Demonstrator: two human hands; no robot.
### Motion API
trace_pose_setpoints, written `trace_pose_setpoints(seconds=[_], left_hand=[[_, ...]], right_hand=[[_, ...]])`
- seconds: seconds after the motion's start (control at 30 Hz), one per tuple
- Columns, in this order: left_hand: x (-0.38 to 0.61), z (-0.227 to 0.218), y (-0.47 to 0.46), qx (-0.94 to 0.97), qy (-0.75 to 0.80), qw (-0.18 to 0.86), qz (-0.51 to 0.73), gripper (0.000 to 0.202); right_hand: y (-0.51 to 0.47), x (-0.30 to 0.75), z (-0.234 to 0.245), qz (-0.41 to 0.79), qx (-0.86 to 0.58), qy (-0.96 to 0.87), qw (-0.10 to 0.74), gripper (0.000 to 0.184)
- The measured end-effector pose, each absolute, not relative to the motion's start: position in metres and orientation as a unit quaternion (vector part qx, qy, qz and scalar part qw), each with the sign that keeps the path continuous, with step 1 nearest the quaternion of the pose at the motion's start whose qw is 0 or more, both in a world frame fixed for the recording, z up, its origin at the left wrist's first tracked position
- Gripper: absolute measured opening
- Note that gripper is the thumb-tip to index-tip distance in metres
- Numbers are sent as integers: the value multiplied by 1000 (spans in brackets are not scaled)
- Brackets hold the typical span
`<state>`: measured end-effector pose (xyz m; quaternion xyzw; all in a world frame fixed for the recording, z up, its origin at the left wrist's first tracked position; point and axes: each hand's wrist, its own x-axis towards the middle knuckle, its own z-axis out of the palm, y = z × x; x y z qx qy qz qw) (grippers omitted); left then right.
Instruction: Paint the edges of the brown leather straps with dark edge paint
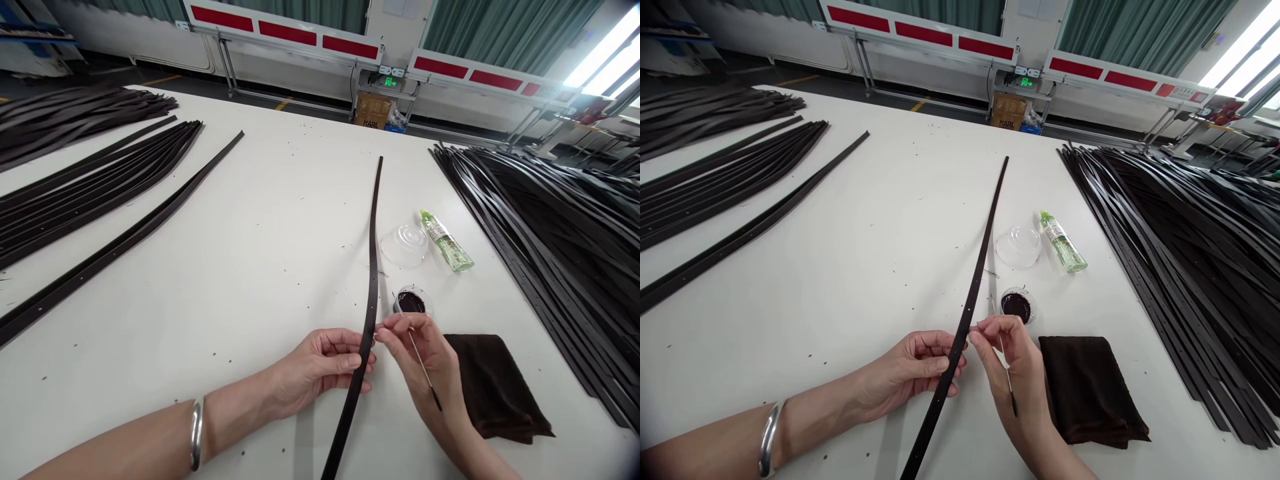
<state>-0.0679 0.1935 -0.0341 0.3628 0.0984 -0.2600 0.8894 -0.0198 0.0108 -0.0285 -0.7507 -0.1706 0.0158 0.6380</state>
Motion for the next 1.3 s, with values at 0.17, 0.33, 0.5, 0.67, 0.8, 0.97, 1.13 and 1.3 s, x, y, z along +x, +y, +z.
trace_pose_setpoints(seconds=[0.17, 0.33, 0.5, 0.67, 0.8, 0.97, 1.13, 1.3], left_hand=[[-69, -35, 190, 356, 86, 883, -293, 17], [-71, -33, 192, 361, 91, 873, -317, 17], [-70, -32, 194, 363, 135, 877, -287, 21], [-69, -31, 195, 385, 142, 870, -273, 20], [-67, -32, 196, 398, 124, 865, -279, 20], [-66, -31, 196, 398, 137, 863, -280, 20], [-66, -29, 196, 398, 133, 863, -281, 20], [-66, -29, 196, 399, 134, 862, -282, 20]], right_hand=[[13, -6, -29, 40, -698, -121, 704, 29], [4, 11, -14, 15, -725, -95, 682, 25], [-16, 25, -4, -45, -767, -164, 618, 33], [-32, 46, -9, -90, -866, -226, 437, 36], [-30, 55, -21, -127, -884, -255, 370, 41], [-27, 57, -31, -137, -885, -288, 339, 38], [-27, 58, -34, -150, -882, -306, 325, 36], [-26, 58, -38, -150, -881, -309, 324, 36]])
